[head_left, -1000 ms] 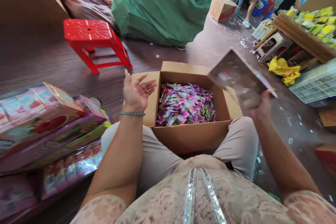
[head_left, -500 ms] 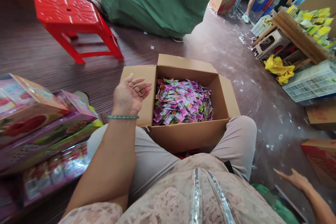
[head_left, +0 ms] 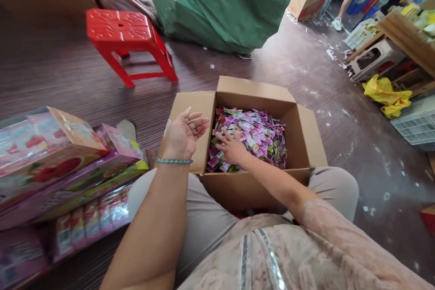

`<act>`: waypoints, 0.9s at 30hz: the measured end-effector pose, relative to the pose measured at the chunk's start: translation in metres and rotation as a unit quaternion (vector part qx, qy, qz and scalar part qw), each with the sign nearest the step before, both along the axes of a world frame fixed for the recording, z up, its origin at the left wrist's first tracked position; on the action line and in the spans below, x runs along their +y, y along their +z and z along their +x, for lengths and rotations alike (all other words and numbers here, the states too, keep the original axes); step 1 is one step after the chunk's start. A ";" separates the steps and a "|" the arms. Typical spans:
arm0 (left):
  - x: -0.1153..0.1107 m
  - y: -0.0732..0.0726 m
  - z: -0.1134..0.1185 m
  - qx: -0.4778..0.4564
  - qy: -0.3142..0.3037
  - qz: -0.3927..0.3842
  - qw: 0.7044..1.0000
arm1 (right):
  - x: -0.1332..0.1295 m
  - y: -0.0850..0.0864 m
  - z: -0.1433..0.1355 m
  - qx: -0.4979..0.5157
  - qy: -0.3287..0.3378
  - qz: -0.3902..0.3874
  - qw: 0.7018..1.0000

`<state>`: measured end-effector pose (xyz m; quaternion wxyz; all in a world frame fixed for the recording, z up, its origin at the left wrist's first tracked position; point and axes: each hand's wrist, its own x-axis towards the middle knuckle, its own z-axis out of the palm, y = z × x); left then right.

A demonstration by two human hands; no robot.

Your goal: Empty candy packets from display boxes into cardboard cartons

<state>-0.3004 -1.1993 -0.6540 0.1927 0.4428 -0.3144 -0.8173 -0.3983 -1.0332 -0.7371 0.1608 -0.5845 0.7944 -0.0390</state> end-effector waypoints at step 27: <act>-0.041 -0.094 0.208 -0.361 0.101 -0.393 0.840 | 0.173 -0.040 -0.018 0.108 -0.161 -0.025 0.981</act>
